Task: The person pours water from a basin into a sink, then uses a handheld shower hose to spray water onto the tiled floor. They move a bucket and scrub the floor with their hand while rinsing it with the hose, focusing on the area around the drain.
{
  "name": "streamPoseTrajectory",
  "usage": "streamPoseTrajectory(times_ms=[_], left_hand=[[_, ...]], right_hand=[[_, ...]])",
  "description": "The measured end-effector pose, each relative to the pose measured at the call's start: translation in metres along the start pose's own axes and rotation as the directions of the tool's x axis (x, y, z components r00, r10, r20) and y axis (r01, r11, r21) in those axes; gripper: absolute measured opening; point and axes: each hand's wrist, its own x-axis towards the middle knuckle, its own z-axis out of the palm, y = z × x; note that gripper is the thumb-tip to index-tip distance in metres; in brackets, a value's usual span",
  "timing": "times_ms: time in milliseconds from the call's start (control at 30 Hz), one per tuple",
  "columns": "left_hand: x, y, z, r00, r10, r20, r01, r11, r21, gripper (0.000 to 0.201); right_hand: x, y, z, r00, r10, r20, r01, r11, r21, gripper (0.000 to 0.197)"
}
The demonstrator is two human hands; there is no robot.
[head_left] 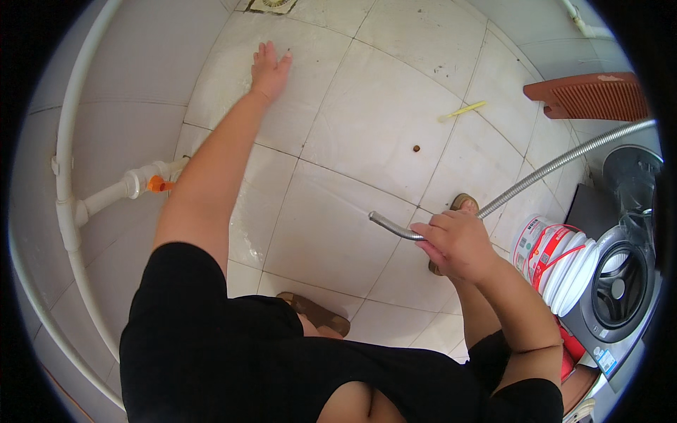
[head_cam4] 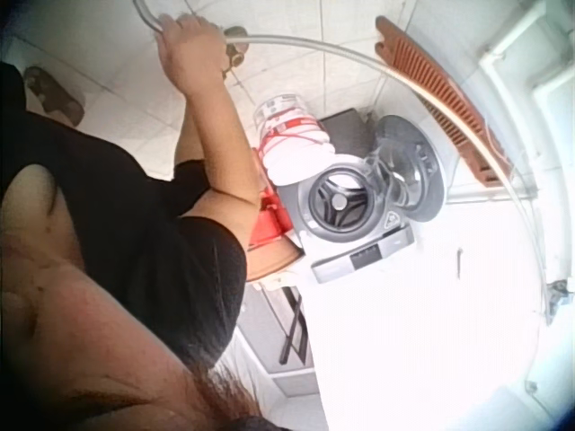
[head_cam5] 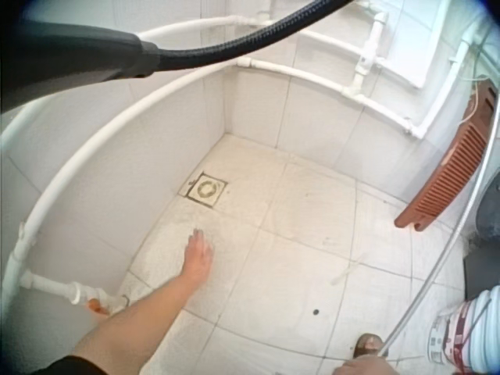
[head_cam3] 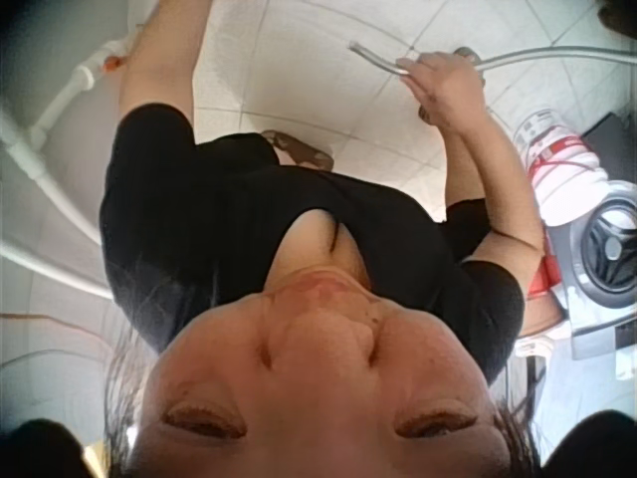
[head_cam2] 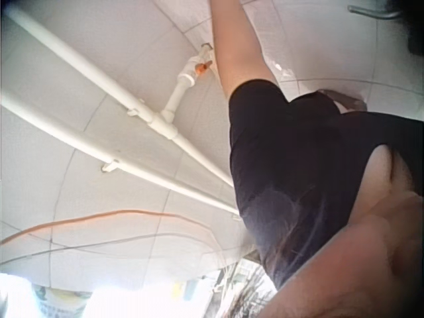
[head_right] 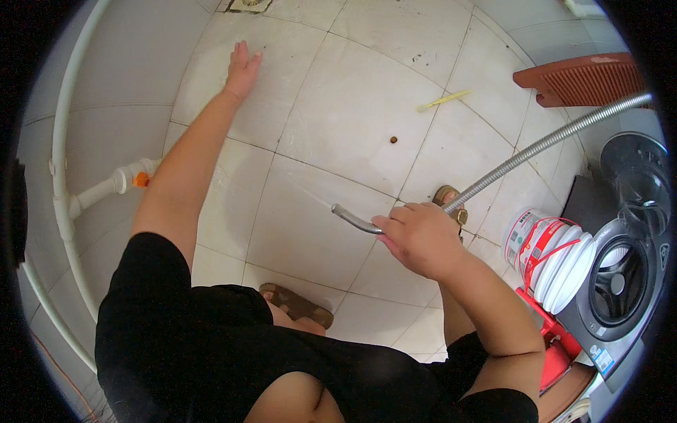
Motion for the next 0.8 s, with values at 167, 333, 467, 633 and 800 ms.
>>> streamPoseTrajectory(times_ms=[167,333,467,633,800], left_hand=[[-0.144,0.040,-0.001,0.915,0.289,0.280,-0.375,0.864,0.336,0.063],[-0.190,0.041,0.006,0.492,0.380,0.783,-0.710,0.696,0.108,0.066],[-0.091,0.056,0.057,0.893,0.265,0.365,-0.442,0.671,0.595,0.063],[-0.113,0.120,0.097,0.815,0.462,0.350,-0.562,0.778,0.282,0.064],[-0.268,0.176,0.131,0.304,0.583,0.753,-0.643,0.709,-0.289,0.066]], right_hand=[[-0.055,0.022,-0.024,0.998,0.039,0.056,-0.037,0.999,-0.022,0.020],[-0.129,0.040,-0.042,0.947,0.268,0.179,-0.246,0.959,-0.138,0.022],[-0.170,0.051,-0.043,0.926,0.376,-0.036,-0.377,0.920,-0.102,0.030],[-0.203,0.060,-0.048,0.888,0.445,-0.116,-0.453,0.890,-0.057,0.028],[-0.228,0.068,-0.064,0.782,0.619,-0.066,-0.622,0.781,-0.045,0.027]])
